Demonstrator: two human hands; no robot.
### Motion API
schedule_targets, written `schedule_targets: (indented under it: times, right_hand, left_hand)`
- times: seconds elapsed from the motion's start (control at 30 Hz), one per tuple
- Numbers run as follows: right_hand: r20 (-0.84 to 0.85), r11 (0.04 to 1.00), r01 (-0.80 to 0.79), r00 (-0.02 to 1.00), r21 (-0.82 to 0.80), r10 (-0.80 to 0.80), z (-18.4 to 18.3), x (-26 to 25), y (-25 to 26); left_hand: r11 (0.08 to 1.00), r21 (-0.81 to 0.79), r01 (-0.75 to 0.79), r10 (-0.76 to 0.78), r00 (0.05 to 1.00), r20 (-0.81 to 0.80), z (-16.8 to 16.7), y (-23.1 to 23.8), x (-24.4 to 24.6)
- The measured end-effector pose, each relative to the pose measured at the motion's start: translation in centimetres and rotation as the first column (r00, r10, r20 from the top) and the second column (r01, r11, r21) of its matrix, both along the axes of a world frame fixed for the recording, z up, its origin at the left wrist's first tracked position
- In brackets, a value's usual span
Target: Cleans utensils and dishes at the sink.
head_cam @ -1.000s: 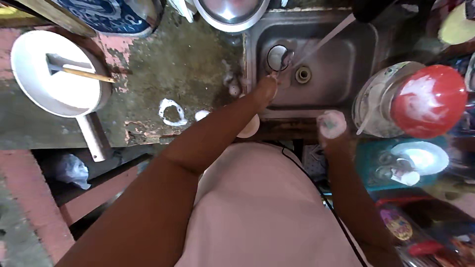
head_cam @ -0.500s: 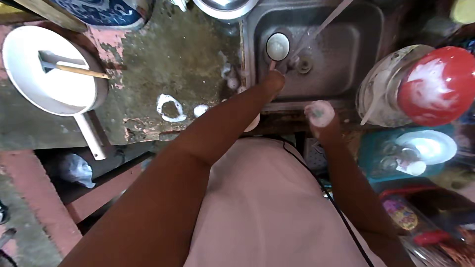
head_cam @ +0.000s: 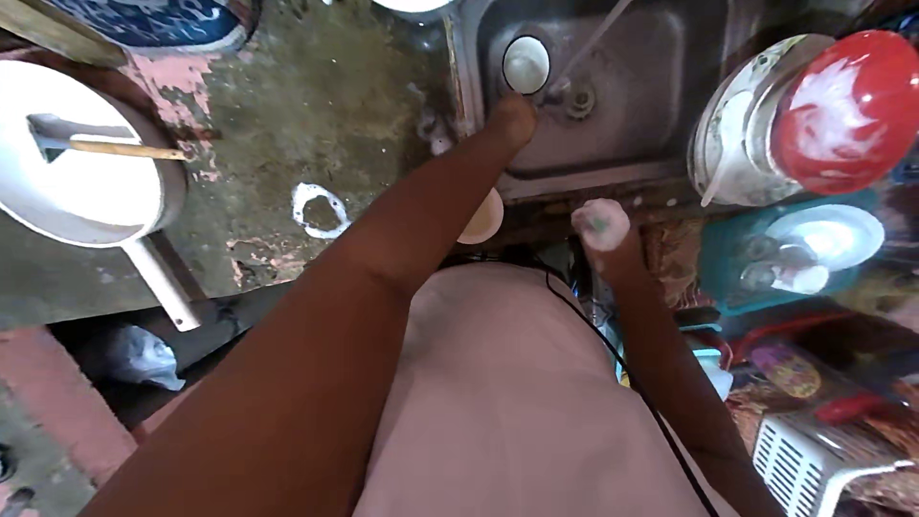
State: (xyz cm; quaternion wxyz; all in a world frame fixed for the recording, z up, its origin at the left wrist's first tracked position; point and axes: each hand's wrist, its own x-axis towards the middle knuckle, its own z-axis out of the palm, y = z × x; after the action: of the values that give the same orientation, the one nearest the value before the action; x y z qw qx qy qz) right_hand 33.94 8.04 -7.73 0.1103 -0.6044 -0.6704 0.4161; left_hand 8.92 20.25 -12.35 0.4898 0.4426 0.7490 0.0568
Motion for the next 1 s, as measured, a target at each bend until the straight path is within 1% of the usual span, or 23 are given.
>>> schedule_targets:
  times: [0.1, 0.17, 0.23, 0.33, 0.4, 0.47, 0.53, 0.6, 0.7, 0.8, 0.87, 0.9, 1.0]
  right_hand:
    - [-0.014, 1.0, -0.03, 0.999, -0.008, 0.03, -0.2, 1.0, -0.2]
    - [-0.008, 0.999, -0.043, 0.999, 0.004, 0.043, -0.4, 1.5, 0.1]
    - [0.048, 0.999, -0.045, 0.998, 0.015, 0.045, 0.0, 1.3, 0.9]
    - [0.14, 0.993, -0.115, 0.984, -0.001, 0.114, 0.2, 1.1, 2.8]
    - [0.136, 0.987, -0.157, 0.978, -0.036, 0.161, 0.2, 0.7, 4.2]
    - [0.052, 0.975, -0.181, 0.981, -0.126, 0.188, -0.8, 0.4, 5.9]
    - [-0.069, 0.965, -0.148, 0.988, -0.217, 0.136, -1.5, -0.5, 7.0]
    - [-0.189, 0.937, -0.113, 0.981, -0.33, 0.052, -1.3, -2.2, 7.7]
    - [-0.341, 0.882, -0.112, 0.938, -0.457, -0.057, -0.9, -5.2, 8.1]
    - [-0.473, 0.83, -0.109, 0.858, -0.547, -0.199, -0.9, -8.6, 7.4]
    - [-0.528, 0.808, -0.114, 0.807, -0.578, -0.264, -1.4, -10.7, 6.6]
    - [-0.54, 0.809, -0.117, 0.797, -0.576, -0.269, -1.7, -11.6, 6.3]
    - [-0.583, 0.855, -0.158, 0.789, -0.494, -0.191, -2.1, -13.8, 5.2]
  left_hand:
    - [0.999, -0.028, -0.024, 0.024, 1.0, 0.013, 0.9, -0.4, 0.2]
    - [0.999, -0.028, 0.032, -0.032, 0.999, 0.006, 0.4, -0.7, 0.3]
    - [0.998, -0.022, 0.053, -0.053, 0.999, 0.008, 0.6, -1.3, 0.7]
    - [1.0, 0.011, -0.027, 0.026, 0.999, 0.047, 0.8, -2.0, 1.2]
    - [0.993, 0.012, -0.114, 0.112, 0.989, 0.095, 0.8, -2.4, 1.3]
    - [0.978, -0.001, -0.211, 0.206, 0.957, 0.204, 1.4, -3.2, 1.2]
    - [0.95, -0.051, -0.307, 0.306, 0.893, 0.33, 3.0, -4.7, 1.0]
    - [0.922, -0.116, -0.368, 0.384, 0.837, 0.39, 4.8, -6.3, 0.6]
    - [0.911, -0.157, -0.38, 0.41, 0.802, 0.434, 6.4, -8.9, -0.3]
    - [0.912, -0.143, -0.384, 0.403, 0.78, 0.478, 7.0, -11.4, -0.9]
    - [0.907, -0.132, -0.401, 0.41, 0.764, 0.498, 7.1, -12.8, -1.6]
    - [0.896, -0.128, -0.425, 0.427, 0.745, 0.513, 7.2, -13.4, -1.9]
    - [0.848, -0.139, -0.511, 0.49, 0.659, 0.571, 7.6, -15.2, -3.2]
